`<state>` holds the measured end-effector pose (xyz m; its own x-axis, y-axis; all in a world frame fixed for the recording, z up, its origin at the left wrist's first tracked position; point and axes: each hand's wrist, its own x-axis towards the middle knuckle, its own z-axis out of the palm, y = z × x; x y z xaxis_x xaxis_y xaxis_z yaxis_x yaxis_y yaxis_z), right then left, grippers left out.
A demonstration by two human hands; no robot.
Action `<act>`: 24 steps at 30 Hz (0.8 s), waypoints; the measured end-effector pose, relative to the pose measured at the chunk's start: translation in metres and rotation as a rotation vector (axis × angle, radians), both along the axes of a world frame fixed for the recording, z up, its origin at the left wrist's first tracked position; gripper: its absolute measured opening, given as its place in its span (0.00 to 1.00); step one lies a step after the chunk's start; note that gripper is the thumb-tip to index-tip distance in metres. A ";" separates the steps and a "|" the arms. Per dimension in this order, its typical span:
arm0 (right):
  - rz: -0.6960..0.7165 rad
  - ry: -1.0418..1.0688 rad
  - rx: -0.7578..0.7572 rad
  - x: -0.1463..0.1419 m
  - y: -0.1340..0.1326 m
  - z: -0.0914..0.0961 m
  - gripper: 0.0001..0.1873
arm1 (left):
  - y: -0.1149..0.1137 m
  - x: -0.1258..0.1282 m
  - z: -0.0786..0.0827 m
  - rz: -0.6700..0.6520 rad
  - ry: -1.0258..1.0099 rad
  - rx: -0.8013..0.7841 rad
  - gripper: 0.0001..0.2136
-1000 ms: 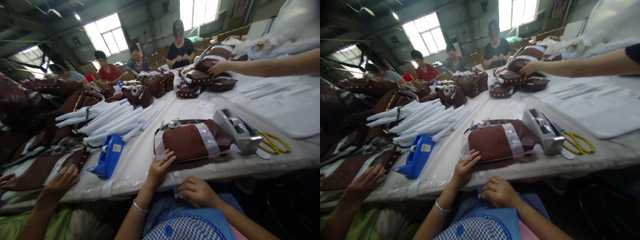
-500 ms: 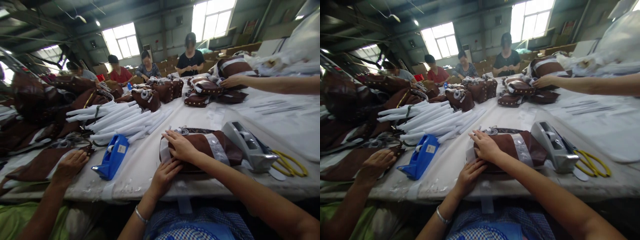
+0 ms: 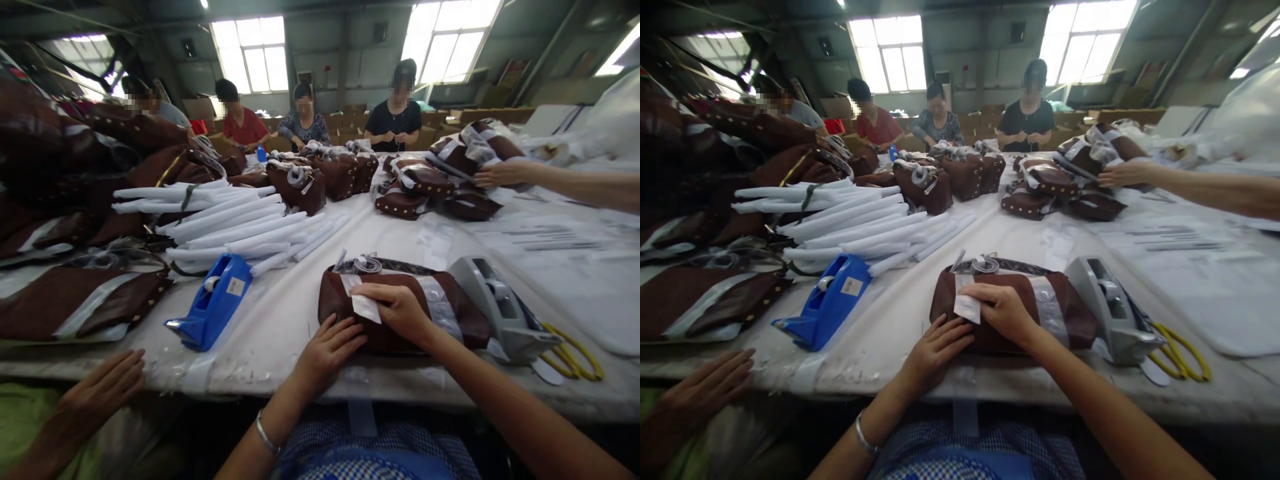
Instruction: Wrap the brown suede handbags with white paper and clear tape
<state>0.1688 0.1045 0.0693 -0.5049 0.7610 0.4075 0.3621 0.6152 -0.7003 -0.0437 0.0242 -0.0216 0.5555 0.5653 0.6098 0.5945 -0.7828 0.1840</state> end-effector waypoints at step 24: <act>-0.209 -0.100 0.538 -0.020 -0.081 -0.058 0.17 | -0.004 0.001 -0.010 0.118 -0.228 0.022 0.27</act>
